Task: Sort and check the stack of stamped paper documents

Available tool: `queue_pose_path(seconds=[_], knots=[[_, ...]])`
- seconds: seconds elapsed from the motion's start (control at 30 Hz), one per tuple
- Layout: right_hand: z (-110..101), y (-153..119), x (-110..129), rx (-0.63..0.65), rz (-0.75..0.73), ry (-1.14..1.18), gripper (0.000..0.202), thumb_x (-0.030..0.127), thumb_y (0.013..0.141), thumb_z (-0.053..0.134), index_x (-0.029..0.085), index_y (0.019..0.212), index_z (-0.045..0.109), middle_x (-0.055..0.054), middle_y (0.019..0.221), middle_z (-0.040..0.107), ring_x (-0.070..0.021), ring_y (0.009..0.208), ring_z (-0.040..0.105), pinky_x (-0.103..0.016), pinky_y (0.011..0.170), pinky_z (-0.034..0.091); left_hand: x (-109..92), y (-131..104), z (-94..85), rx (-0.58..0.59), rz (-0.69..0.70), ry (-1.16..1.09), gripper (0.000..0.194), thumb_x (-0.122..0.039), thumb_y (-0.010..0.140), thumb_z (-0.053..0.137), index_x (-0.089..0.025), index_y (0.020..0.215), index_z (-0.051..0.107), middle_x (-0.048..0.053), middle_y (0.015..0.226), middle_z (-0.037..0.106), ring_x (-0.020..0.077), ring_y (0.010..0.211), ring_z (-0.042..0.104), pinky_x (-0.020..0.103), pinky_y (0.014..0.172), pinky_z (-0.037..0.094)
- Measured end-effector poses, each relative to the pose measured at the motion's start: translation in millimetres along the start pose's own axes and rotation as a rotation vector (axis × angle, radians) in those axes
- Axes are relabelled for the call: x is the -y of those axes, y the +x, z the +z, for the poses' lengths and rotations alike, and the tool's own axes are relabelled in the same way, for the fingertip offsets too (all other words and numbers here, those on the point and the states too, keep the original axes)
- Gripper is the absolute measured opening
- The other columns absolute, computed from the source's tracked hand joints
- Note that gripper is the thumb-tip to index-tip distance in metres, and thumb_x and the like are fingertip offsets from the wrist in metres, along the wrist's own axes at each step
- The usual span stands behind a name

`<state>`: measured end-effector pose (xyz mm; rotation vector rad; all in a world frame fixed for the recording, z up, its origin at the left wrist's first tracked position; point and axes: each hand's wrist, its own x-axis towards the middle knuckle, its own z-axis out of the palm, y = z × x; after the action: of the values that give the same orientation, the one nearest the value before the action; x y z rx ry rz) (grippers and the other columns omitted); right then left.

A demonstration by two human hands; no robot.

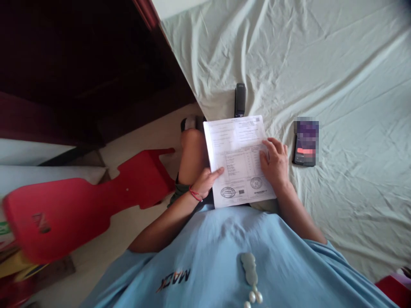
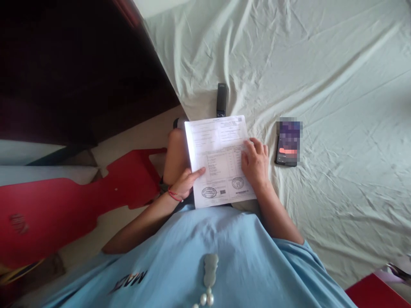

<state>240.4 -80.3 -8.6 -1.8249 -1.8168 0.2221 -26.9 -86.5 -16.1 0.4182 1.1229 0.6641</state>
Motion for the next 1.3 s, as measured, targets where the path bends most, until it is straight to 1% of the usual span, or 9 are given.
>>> queue_pose_path(seconds=[0.17, 0.33, 0.53, 0.73, 0.87, 0.97, 1.03, 1.2, 1.3], knots=[[-3, 0, -6, -0.007, 0.161, 0.116, 0.05, 0.037, 0.1, 0.057, 0.022, 0.148, 0.059, -0.015, 0.122, 0.075, -0.0285, 0.097, 0.07, -0.055, 0.095, 0.06, 1, -3, -6.5, 0.04, -0.062, -0.067, 0.064, -0.051, 0.061, 0.104, -0.01, 0.106, 0.084, 0.018, 0.114, 0.083, 0.0387, 0.107, 0.081, 0.06, 0.115, 0.058], [-17, 3, -5, 0.013, 0.416, 0.381, 0.052, 0.048, 0.095, 0.066, 0.021, 0.139, 0.065, -0.007, 0.097, 0.08, -0.022, 0.081, 0.072, -0.042, 0.079, 0.06, 9, -7, -9.1, 0.08, -0.044, -0.071, 0.061, -0.052, 0.068, 0.101, -0.011, 0.111, 0.084, 0.017, 0.118, 0.083, 0.0366, 0.107, 0.081, 0.059, 0.114, 0.058], [-32, 3, -2, 0.331, 0.737, 0.958, 0.051, 0.067, 0.086, 0.079, 0.022, 0.111, 0.079, -0.005, 0.085, 0.08, -0.0221, 0.067, 0.073, -0.034, 0.058, 0.057, 11, -7, -4.9, 0.143, 0.035, 0.026, 0.061, -0.059, 0.074, 0.096, -0.013, 0.112, 0.084, 0.017, 0.124, 0.081, 0.0381, 0.12, 0.077, 0.059, 0.12, 0.053], [-29, -1, 0, 0.312, 0.787, 1.069, 0.043, 0.064, 0.084, 0.083, 0.024, 0.098, 0.081, -0.006, 0.087, 0.083, -0.0259, 0.073, 0.079, -0.036, 0.063, 0.064, 2, 0, 0.9, 0.148, 0.134, 0.144, 0.066, -0.064, 0.073, 0.094, -0.017, 0.118, 0.083, 0.015, 0.115, 0.083, 0.0408, 0.127, 0.073, 0.058, 0.117, 0.055], [-24, -1, -1, 0.259, 0.744, 1.066, 0.042, 0.064, 0.086, 0.082, 0.024, 0.099, 0.081, -0.005, 0.089, 0.083, -0.025, 0.076, 0.079, -0.036, 0.066, 0.064, -1, 6, -2.4, 0.161, 0.177, 0.257, 0.06, -0.064, 0.07, 0.095, -0.018, 0.108, 0.084, 0.012, 0.1, 0.083, 0.0364, 0.109, 0.076, 0.051, 0.103, 0.061], [-22, -1, -3, 0.236, 0.7, 1.025, 0.04, 0.063, 0.089, 0.081, 0.023, 0.097, 0.08, -0.004, 0.087, 0.082, -0.0223, 0.074, 0.077, -0.033, 0.065, 0.062, -6, 13, -14.3, 0.065, 0.245, 0.463, 0.056, -0.073, 0.074, 0.086, -0.018, 0.08, 0.077, 0.008, 0.076, 0.076, 0.0253, 0.077, 0.071, 0.038, 0.075, 0.059], [-19, -2, -5, 0.219, 0.672, 0.981, 0.04, 0.062, 0.091, 0.08, 0.023, 0.097, 0.08, -0.003, 0.086, 0.081, -0.0206, 0.072, 0.075, -0.031, 0.063, 0.059, -13, 17, -27.8, -0.002, 0.311, 0.608, 0.062, -0.08, 0.081, 0.075, -0.02, 0.067, 0.067, 0.004, 0.059, 0.064, 0.018, 0.059, 0.059, 0.031, 0.058, 0.047], [-14, -4, -12, 0.225, 0.661, 0.934, 0.041, 0.064, 0.092, 0.077, 0.023, 0.095, 0.079, -0.003, 0.086, 0.08, -0.0205, 0.072, 0.073, -0.03, 0.062, 0.057, -43, 22, -63.1, -0.253, 0.446, 0.713, 0.045, -0.061, 0.095, 0.063, -0.017, 0.094, 0.075, 0.009, 0.084, 0.078, 0.0147, 0.058, 0.059, 0.027, 0.057, 0.043], [-13, -4, -14, 0.228, 0.665, 0.908, 0.04, 0.064, 0.092, 0.076, 0.024, 0.093, 0.078, -0.003, 0.084, 0.079, -0.0215, 0.069, 0.072, -0.032, 0.06, 0.056, -63, 26, -68.0, -0.458, 0.517, 0.821, 0.028, -0.04, 0.099, 0.059, -0.017, 0.098, 0.076, 0.008, 0.088, 0.079, 0.0172, 0.065, 0.066, 0.028, 0.065, 0.048]])
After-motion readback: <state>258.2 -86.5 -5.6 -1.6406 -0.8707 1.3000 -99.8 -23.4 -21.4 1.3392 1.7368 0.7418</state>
